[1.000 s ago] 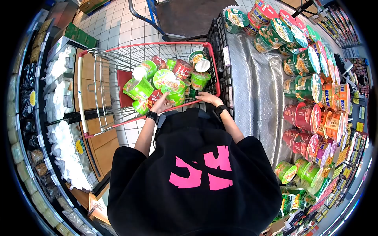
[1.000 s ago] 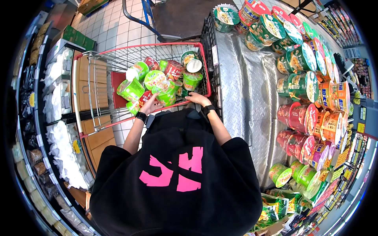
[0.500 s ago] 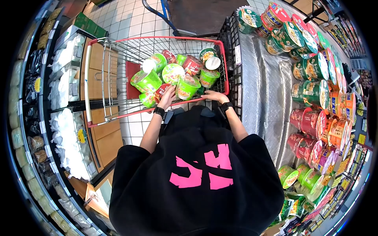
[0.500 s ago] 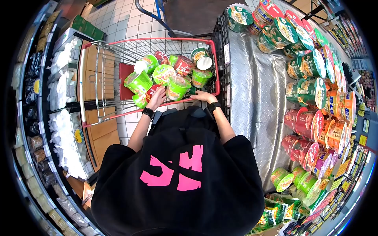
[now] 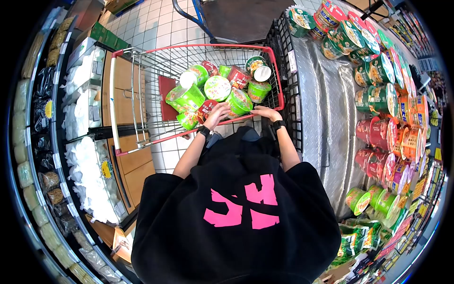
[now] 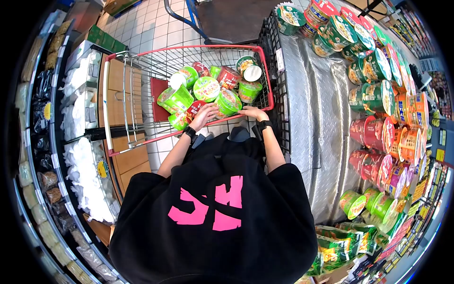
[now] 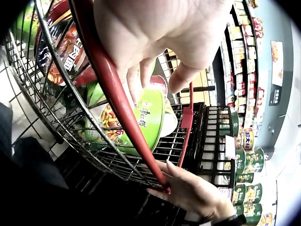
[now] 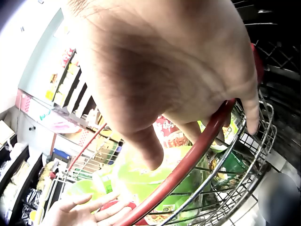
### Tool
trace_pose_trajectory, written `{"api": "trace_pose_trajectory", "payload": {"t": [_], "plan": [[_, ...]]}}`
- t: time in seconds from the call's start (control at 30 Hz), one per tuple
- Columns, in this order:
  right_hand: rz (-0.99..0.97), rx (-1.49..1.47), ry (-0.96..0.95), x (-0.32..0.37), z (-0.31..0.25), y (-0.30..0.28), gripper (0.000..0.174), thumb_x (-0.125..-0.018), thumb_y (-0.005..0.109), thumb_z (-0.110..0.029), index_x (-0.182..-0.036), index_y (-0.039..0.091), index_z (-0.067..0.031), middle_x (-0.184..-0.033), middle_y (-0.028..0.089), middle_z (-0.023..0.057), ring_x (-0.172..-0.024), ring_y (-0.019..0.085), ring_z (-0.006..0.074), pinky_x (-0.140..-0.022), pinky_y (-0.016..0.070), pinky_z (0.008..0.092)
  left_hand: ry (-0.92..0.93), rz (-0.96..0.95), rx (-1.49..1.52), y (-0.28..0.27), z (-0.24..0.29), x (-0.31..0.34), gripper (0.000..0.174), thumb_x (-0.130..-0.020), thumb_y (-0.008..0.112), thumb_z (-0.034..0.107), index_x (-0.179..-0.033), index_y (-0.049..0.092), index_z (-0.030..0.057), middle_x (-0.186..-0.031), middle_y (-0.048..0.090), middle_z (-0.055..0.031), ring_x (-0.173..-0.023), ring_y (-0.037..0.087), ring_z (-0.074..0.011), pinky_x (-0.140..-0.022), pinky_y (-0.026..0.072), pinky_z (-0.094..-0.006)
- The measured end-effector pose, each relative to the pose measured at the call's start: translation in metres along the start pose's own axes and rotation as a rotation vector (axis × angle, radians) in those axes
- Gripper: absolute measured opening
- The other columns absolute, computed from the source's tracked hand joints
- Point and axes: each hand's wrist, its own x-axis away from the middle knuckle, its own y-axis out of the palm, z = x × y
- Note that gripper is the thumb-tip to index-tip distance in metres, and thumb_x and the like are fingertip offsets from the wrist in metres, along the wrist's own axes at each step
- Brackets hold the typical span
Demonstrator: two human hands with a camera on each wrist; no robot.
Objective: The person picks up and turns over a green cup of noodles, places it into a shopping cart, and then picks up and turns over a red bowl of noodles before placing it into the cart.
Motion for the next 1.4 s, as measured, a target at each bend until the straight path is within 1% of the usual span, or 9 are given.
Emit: {"api": "trace_pose_trajectory", "payload": {"t": [0.4, 0.53, 0.67, 0.93, 1.03, 1.17, 1.3, 1.33, 1.4], "plan": [[0.196, -0.167, 0.039, 0.027, -0.036, 0.029, 0.066, -0.083, 0.057, -0.047, -0.13, 0.046, -0.0025, -0.133, 0.046, 0.014, -0.124, 0.042, 0.0228, -0.103, 0.0303, 0.031, -0.031, -0.136, -0.066, -0.026, 0.003, 0.013, 0.037, -0.094, 0.048, 0.025, -0.126, 0.043, 0.008, -0.119, 0.054, -0.0095, -0.109, 0.054, -0.0183, -0.092, 0.0433, -0.033], [0.264, -0.094, 0.016, 0.024, -0.041, 0.054, 0.071, -0.081, 0.055, -0.051, -0.134, 0.042, -0.006, -0.145, 0.032, 0.0102, -0.138, 0.014, 0.0271, -0.11, 0.0174, 0.0366, -0.052, -0.109, -0.072, -0.043, -0.002, 0.012, 0.036, -0.094, 0.049, 0.026, -0.125, 0.044, 0.0077, -0.116, 0.054, -0.0106, -0.108, 0.054, -0.0193, -0.091, 0.0446, -0.0339], [0.277, -0.086, 0.067, 0.037, -0.065, 0.071, 0.08, -0.08, 0.055, -0.054, -0.141, 0.03, -0.0087, -0.149, 0.024, 0.0087, -0.14, 0.004, 0.0287, -0.112, 0.0112, 0.0371, -0.056, -0.086, -0.071, -0.046, 0.006, 0.027, 0.036, -0.094, 0.049, 0.026, -0.124, 0.045, 0.0075, -0.113, 0.056, -0.0102, -0.106, 0.056, -0.0192, -0.09, 0.045, -0.0327], [0.443, -0.153, -0.044, 0.019, -0.051, 0.107, 0.094, -0.074, 0.062, -0.055, -0.142, 0.024, -0.0024, -0.148, 0.019, 0.0186, -0.139, -0.003, 0.0344, -0.112, 0.0103, 0.0401, 0.04, -0.052, -0.126, -0.058, 0.017, 0.049, 0.031, -0.093, 0.049, 0.023, -0.118, 0.05, 0.0049, -0.107, 0.059, -0.0096, -0.098, 0.059, -0.0164, -0.083, 0.0476, -0.0277], [0.547, -0.017, -0.084, 0.019, -0.055, 0.121, 0.086, -0.079, 0.059, -0.051, -0.144, 0.021, -0.0099, -0.151, 0.015, 0.0139, -0.138, -0.004, 0.0371, -0.112, 0.0073, 0.0415, 0.085, -0.053, -0.147, -0.064, 0.015, 0.054, 0.028, -0.093, 0.047, 0.021, -0.116, 0.051, 0.0045, -0.105, 0.06, -0.0087, -0.095, 0.059, -0.0151, -0.082, 0.0479, -0.0272], [0.468, 0.022, 0.026, 0.037, -0.072, 0.141, 0.077, -0.081, 0.058, -0.049, -0.141, 0.029, -0.0103, -0.15, 0.01, 0.0199, -0.138, -0.009, 0.0371, -0.112, 0.0074, 0.0412, 0.13, -0.017, -0.184, -0.066, 0.012, 0.053, 0.027, -0.094, 0.047, 0.02, -0.114, 0.052, 0.0025, -0.1, 0.062, -0.008, -0.09, 0.06, -0.0146, -0.08, 0.0483, -0.0263], [0.476, -0.288, -0.149, 0.053, -0.08, 0.165, 0.067, -0.083, 0.057, -0.046, -0.138, 0.037, -0.0131, -0.149, 0.011, 0.0212, -0.14, 0.005, 0.0306, -0.111, 0.0138, 0.0344, 0.132, -0.055, -0.221, -0.067, 0.008, 0.051, 0.024, -0.094, 0.045, 0.016, -0.113, 0.051, 0.0024, -0.102, 0.063, -0.0096, -0.091, 0.06, -0.0148, -0.083, 0.0485, -0.0279], [0.528, -0.189, -0.194, 0.059, -0.082, 0.167, 0.063, -0.085, 0.056, -0.042, -0.135, 0.041, -0.0075, -0.145, 0.026, 0.0224, -0.136, 0.023, 0.0289, -0.109, 0.0225, 0.033, 0.124, -0.059, -0.255, -0.068, 0.008, 0.048, 0.024, -0.094, 0.045, 0.016, -0.112, 0.052, 0.0019, -0.103, 0.062, -0.0095, -0.091, 0.06, -0.0149, -0.083, 0.0486, -0.0279], [0.512, -0.254, -0.18, 0.091, -0.094, 0.16, 0.062, -0.086, 0.056, -0.041, -0.133, 0.042, -0.004, -0.139, 0.034, 0.0228, -0.132, 0.031, 0.0292, -0.107, 0.0264, 0.033, 0.116, -0.068, -0.284, -0.069, 0.007, 0.045, 0.024, -0.094, 0.045, 0.015, -0.112, 0.052, 0.0009, -0.103, 0.062, -0.0095, -0.091, 0.06, -0.0149, -0.083, 0.0487, -0.0281]]}}
